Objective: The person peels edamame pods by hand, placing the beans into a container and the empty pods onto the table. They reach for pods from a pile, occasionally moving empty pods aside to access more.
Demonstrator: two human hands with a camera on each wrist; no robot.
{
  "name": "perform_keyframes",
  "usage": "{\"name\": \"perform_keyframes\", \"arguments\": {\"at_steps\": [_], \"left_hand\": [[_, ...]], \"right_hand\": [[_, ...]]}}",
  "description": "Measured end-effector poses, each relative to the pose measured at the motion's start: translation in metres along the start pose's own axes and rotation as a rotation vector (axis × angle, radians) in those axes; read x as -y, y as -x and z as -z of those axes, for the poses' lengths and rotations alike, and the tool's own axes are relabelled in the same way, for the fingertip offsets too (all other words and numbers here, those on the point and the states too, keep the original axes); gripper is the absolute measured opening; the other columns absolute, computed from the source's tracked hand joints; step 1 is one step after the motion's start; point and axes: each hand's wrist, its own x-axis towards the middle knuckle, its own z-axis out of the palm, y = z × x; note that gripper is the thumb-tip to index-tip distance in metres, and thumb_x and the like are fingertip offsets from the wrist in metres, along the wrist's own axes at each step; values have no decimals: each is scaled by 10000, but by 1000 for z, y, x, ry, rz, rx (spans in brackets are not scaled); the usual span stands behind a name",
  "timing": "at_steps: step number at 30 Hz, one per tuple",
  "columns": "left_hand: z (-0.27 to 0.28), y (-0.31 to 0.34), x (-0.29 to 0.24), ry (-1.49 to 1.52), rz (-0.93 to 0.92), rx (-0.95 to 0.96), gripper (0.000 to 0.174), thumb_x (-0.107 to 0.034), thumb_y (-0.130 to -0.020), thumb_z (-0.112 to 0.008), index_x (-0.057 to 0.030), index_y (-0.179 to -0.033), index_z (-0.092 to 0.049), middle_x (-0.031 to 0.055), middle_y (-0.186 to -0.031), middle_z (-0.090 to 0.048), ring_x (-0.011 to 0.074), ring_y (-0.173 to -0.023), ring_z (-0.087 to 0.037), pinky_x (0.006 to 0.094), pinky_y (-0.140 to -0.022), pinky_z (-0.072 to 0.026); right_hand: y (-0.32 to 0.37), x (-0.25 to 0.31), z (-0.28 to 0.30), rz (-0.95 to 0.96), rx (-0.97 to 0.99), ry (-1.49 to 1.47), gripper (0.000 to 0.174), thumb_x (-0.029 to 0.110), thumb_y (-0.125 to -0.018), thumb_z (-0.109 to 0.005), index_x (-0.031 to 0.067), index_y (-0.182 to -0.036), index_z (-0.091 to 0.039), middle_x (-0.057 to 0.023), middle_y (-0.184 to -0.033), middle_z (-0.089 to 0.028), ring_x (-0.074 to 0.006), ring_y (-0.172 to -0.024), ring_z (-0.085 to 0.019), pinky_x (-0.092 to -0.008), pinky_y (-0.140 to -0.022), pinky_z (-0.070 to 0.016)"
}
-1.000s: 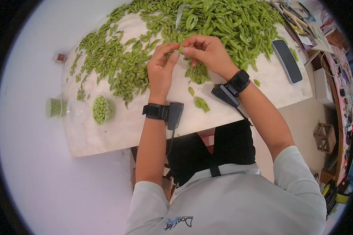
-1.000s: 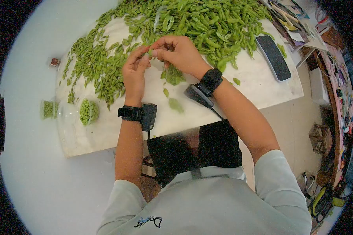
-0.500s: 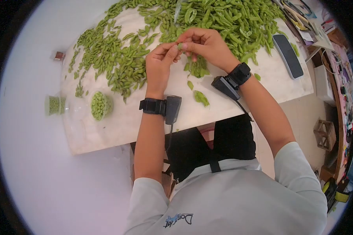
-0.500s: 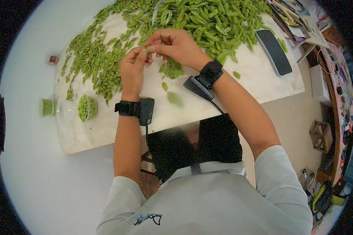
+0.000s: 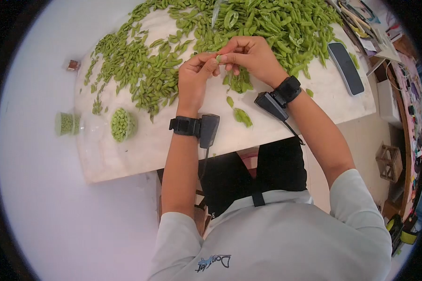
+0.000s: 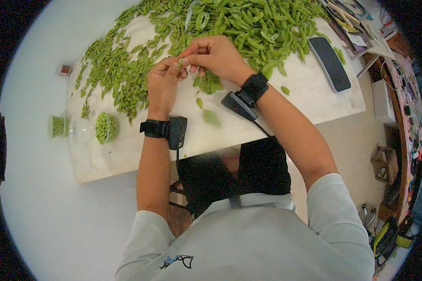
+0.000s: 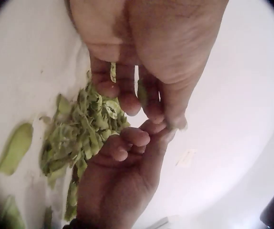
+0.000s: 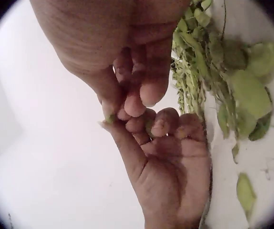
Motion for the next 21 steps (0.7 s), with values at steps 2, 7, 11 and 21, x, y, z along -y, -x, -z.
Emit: {"name": "perform_keyframes", "arguments": {"at_steps": [2, 7, 11, 21], "left_hand": [[0, 0, 1, 32, -10, 2, 144, -94, -864, -624, 15, -959, -634, 27, -776, -602, 93, -670, -521, 217, -632, -421], [-1, -3, -1, -74, -15, 25, 149, -114, -927, -537, 5, -1011, -567, 30, -790, -588, 95, -683, -531, 241, -659, -450], [2, -3, 1, -64, 15, 55, 163, -122, -928, -538, 3, -1033, -545, 33, -804, -578, 97, -692, -524, 244, -657, -442], [-6, 1, -3, 178, 89, 111, 134, -105, -927, -511, -17, -1026, -527, 8, -772, -545, 87, -641, -486, 232, -634, -424]], "right_hand": [[1, -5, -2, 27, -16, -8, 102, 113, -848, -648, 15, -876, -647, -28, -710, -632, -64, -616, -593, -205, -494, -469], [0, -3, -3, 39, -51, 39, 99, 120, -864, -630, 21, -862, -620, -21, -708, -619, -64, -609, -586, -201, -489, -463], [1, -3, -3, 47, -33, 35, 101, 123, -872, -618, 23, -863, -611, -16, -695, -608, -66, -608, -583, -203, -488, -462], [3, 0, -5, 48, -8, 66, 84, 92, -874, -614, 28, -839, -575, -1, -678, -578, -48, -528, -535, -196, -472, -423]]}}
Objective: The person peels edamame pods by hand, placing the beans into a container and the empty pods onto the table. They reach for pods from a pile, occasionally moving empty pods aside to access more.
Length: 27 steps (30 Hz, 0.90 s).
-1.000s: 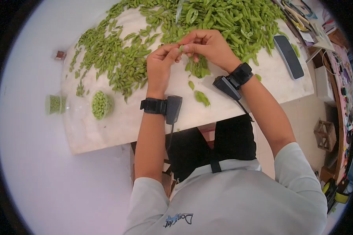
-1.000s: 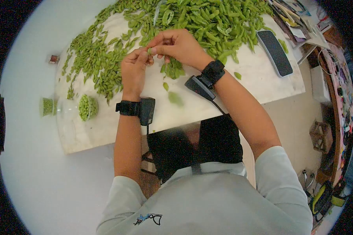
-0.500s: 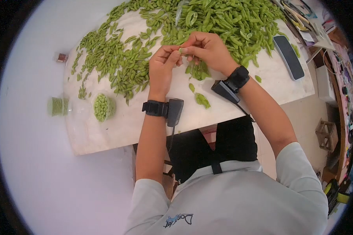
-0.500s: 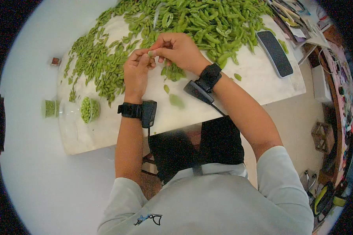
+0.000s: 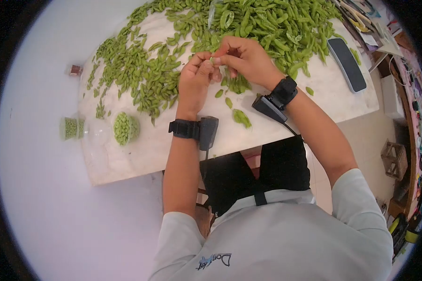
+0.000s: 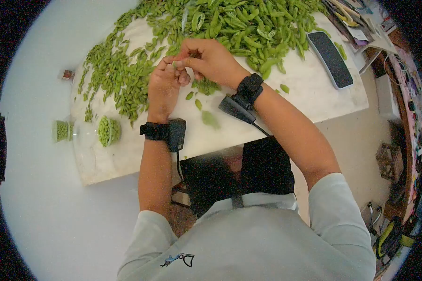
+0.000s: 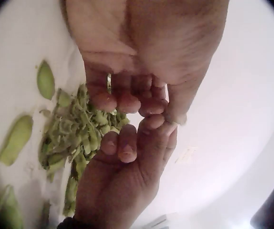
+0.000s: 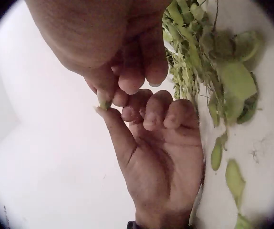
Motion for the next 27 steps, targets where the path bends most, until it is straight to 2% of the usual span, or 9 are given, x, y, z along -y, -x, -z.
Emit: {"name": "perform_keyframes", "arguments": {"at_steps": [5, 8, 12, 17, 20, 27], "left_hand": [[-4, 0, -8, 87, 69, 7, 102, -99, -921, -508, -19, -983, -519, 6, -725, -508, 93, -607, -458, 251, -618, -431], [8, -3, -1, -42, 14, 64, 192, -190, -910, -544, -34, -1015, -502, 32, -820, -561, 112, -634, -474, 271, -613, -409], [7, -3, -1, -16, 0, 54, 139, -168, -905, -534, -53, -972, -491, 42, -815, -565, 114, -617, -470, 267, -601, -412], [1, -1, -5, 32, -29, -4, 58, -57, -891, -523, -40, -939, -498, 31, -767, -529, 94, -613, -452, 265, -568, -422], [-4, -1, -8, -41, -41, -34, 142, -94, -865, -538, -49, -990, -486, 38, -793, -525, 109, -599, -437, 258, -589, -395], [3, 0, -10, 126, 38, 25, 114, -76, -854, -515, -36, -959, -495, 12, -723, -441, 100, -582, -399, 278, -563, -377]], "right_hand": [[-4, -11, 1, 11, 55, -128, 68, 92, -876, -597, 27, -876, -578, -8, -655, -570, -57, -523, -529, -206, -450, -410], [-2, -11, 1, -2, 47, -85, 81, 102, -877, -596, 23, -879, -577, -12, -673, -575, -62, -547, -545, -206, -460, -429], [-2, -6, 3, -23, 60, -17, 94, 125, -901, -586, 35, -881, -568, 9, -693, -571, -43, -594, -549, -195, -498, -432], [-2, -9, 2, -38, 100, -15, 131, 139, -867, -615, 20, -917, -594, -18, -735, -613, -68, -598, -570, -219, -487, -457], [-3, -5, 3, -39, 111, 2, 134, 143, -865, -618, 22, -916, -597, -13, -730, -608, -66, -602, -567, -218, -494, -456], [-3, -6, 2, -15, 99, 28, 129, 156, -861, -623, 39, -911, -603, 3, -698, -579, -59, -606, -559, -220, -498, -446]]}}
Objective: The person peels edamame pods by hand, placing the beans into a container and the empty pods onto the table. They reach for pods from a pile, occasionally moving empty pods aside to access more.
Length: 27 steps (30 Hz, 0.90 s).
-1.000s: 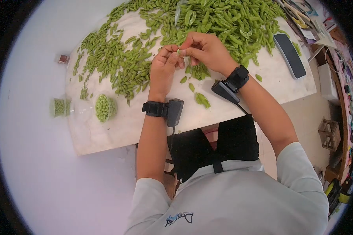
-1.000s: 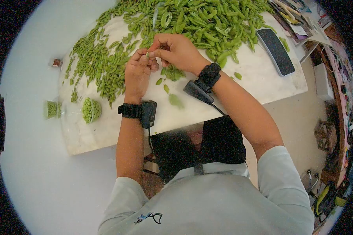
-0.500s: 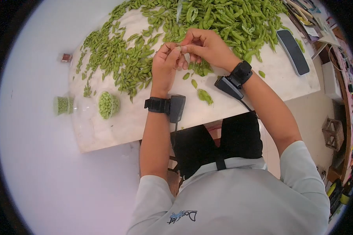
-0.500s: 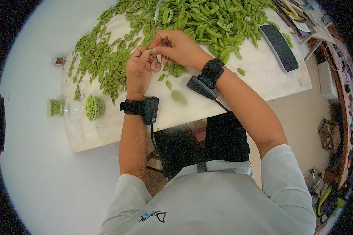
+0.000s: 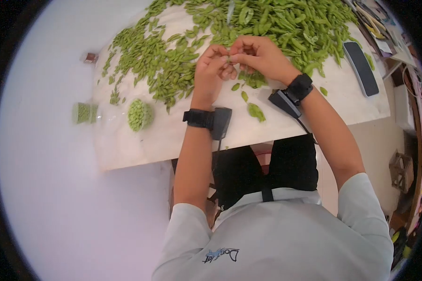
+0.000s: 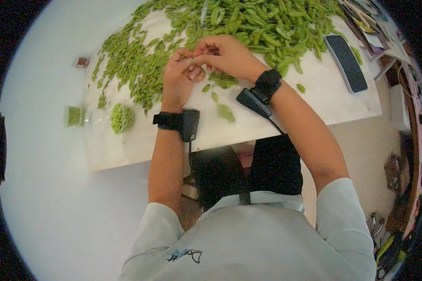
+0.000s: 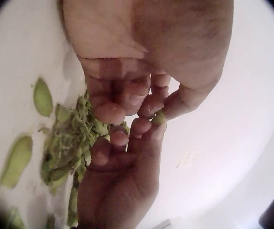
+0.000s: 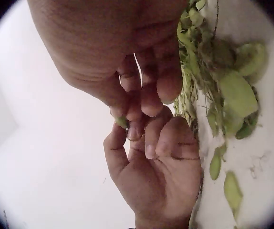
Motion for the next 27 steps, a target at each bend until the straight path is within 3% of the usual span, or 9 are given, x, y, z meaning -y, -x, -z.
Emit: {"name": "perform_keyframes", "arguments": {"at_steps": [3, 6, 7, 11, 16, 21, 24, 27], "left_hand": [[3, 2, -11, -65, -78, -13, 88, -80, -851, -481, -21, -913, -504, 5, -686, -411, 99, -556, -385, 289, -548, -396], [5, 26, -48, -527, -213, -176, 109, -98, -851, -482, -10, -909, -510, 4, -679, -410, 92, -540, -374, 289, -553, -428], [5, 39, -62, -627, -209, -312, 125, -98, -850, -501, -3, -925, -537, 2, -708, -455, 81, -549, -395, 267, -561, -447], [37, 95, -115, -1108, -304, -477, 131, -86, -876, -545, -1, -974, -569, -5, -753, -511, 71, -647, -475, 206, -587, -424], [81, 146, -156, -1403, -72, -640, 160, -135, -880, -578, -9, -978, -584, -4, -754, -536, 65, -664, -473, 206, -576, -379], [79, 153, -160, -1684, 51, -657, 177, -140, -843, -625, -43, -991, -621, 15, -689, -541, 78, -595, -467, 230, -541, -377], [65, 139, -160, -1726, 61, -628, 179, -148, -838, -635, -58, -992, -639, 24, -685, -546, 88, -584, -466, 237, -535, -382], [53, 118, -150, -1692, 9, -527, 185, -157, -845, -626, -60, -1001, -644, 24, -708, -560, 94, -608, -473, 240, -564, -396]], "right_hand": [[-1, -2, -1, -11, -79, 3, 134, 166, -858, -623, 43, -907, -601, 13, -715, -593, -55, -639, -566, -215, -499, -445], [-2, -4, 4, 7, -150, 19, 134, 167, -859, -619, 47, -914, -598, 10, -751, -616, -52, -634, -558, -207, -500, -444], [-2, -6, 6, 12, -152, 48, 133, 167, -859, -618, 48, -916, -598, 9, -756, -619, -51, -629, -554, -206, -500, -444], [-4, -14, 6, -4, -199, 85, 161, 190, -851, -629, 49, -921, -596, 10, -729, -594, -52, -615, -533, -212, -496, -445], [-4, -14, 10, 37, -257, 168, 194, 202, -834, -644, 44, -936, -595, -7, -744, -578, -68, -617, -532, -229, -502, -451], [-6, -21, 12, 111, -305, 311, 221, 176, -805, -648, 34, -967, -602, -30, -779, -601, -114, -674, -561, -272, -627, -484], [-9, -26, 11, 207, -312, 302, 163, 187, -886, -572, 70, -998, -579, 36, -782, -578, -25, -633, -488, -192, -507, -415], [-6, -20, 9, 142, -329, 264, 175, 173, -904, -492, 70, -1015, -581, 29, -777, -575, -32, -621, -485, -200, -493, -408]]}}
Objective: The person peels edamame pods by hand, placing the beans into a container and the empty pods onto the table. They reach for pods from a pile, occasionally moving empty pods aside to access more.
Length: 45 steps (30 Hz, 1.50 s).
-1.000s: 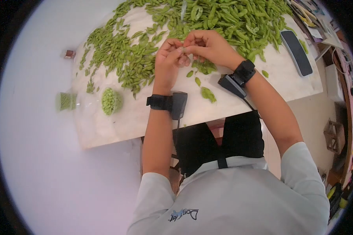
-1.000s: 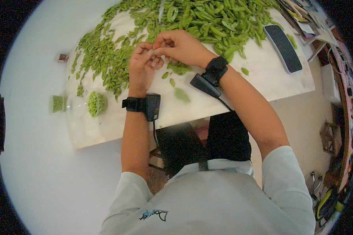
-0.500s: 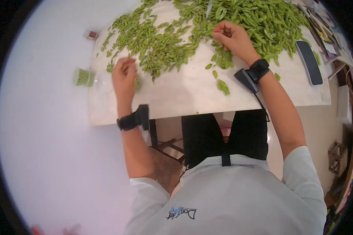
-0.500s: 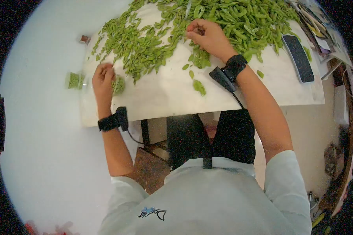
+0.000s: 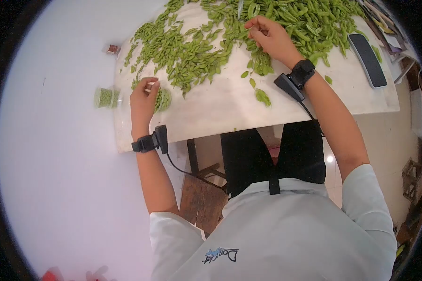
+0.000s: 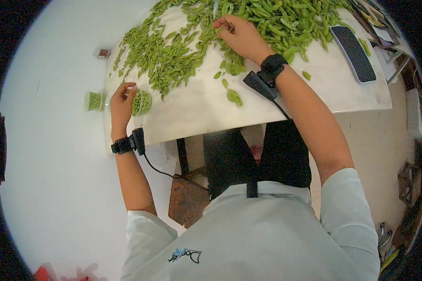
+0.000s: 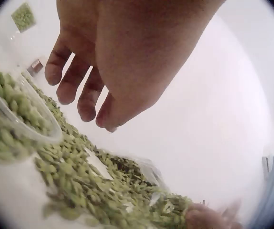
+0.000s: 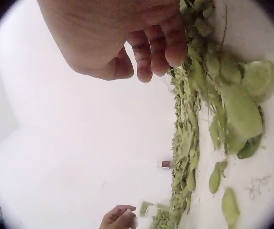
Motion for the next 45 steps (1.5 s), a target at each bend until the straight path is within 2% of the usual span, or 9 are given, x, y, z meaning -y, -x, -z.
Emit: {"name": "perform_keyframes", "arguments": {"at_steps": [6, 9, 17, 22, 25, 30, 41, 44, 45], "left_hand": [[-45, -32, -51, 95, -179, 160, 211, -176, -861, -600, -52, -1030, -631, 39, -820, -620, 116, -695, -532, 264, -642, -438], [-67, -55, -63, 58, -251, 191, 225, -180, -851, -603, -54, -1035, -630, 55, -853, -634, 141, -723, -552, 285, -670, -454], [-108, -127, -69, -30, -285, 113, 226, -158, -830, -532, -70, -1014, -629, 110, -891, -647, 297, -808, -615, 347, -724, -469], [-133, -161, -73, -83, -329, 116, 252, -134, -818, -522, -89, -1037, -638, 104, -962, -652, 296, -880, -616, 371, -771, -475], [-142, -169, -88, -105, -267, 153, 273, -107, -805, -518, -102, -1049, -640, 81, -1019, -652, 292, -911, -616, 378, -786, -479], [-152, -175, -100, -224, -224, 38, 323, -80, -790, -505, -124, -1085, -628, 50, -1048, -659, 270, -922, -624, 383, -775, -489], [-166, -198, -86, -170, -161, 153, 285, -201, -798, -608, -108, -1068, -618, 73, -888, -680, 249, -815, -639, 370, -711, -488], [-165, -194, -89, -94, -193, 145, 279, -192, -788, -617, -92, -1048, -617, 79, -850, -684, 249, -805, -642, 369, -712, -488], [-166, -196, -86, -80, -203, 148, 278, -188, -782, -619, -89, -1042, -618, 80, -845, -685, 248, -803, -643, 367, -712, -489]], "right_hand": [[1, 13, 12, -147, 104, -250, 250, 99, -827, -395, 18, -936, -605, -28, -632, -530, -114, -561, -490, -271, -548, -419], [0, 8, 11, -70, 132, -200, 249, 77, -811, -377, 11, -904, -598, -26, -609, -509, -102, -546, -463, -265, -527, -392], [-1, 5, 5, -96, 76, -124, 275, 290, -892, -547, 22, -915, -602, -40, -603, -515, -126, -549, -469, -301, -525, -385], [-2, 5, 7, -108, 69, -107, 271, 284, -896, -540, 21, -920, -599, -79, -589, -516, -166, -534, -480, -322, -524, -388], [-1, 7, 5, -64, 33, -136, 206, 239, -943, -510, 49, -874, -553, 39, -541, -413, -46, -484, -358, -235, -458, -298], [-1, 4, 3, -41, -2, -69, 215, 237, -932, -519, 30, -883, -554, 13, -543, -427, -67, -496, -364, -265, -473, -306], [-1, 8, 4, -38, -16, -47, 218, 240, -909, -546, 23, -913, -567, -18, -563, -466, -92, -508, -376, -275, -484, -320], [-1, 11, 6, -118, 29, 4, 282, 289, -877, -545, 23, -951, -602, -175, -787, -633, -318, -728, -619, -390, -663, -476], [-1, 11, 6, -123, 27, -10, 282, 289, -878, -545, 22, -949, -600, -173, -775, -631, -313, -715, -616, -387, -655, -474]]}}
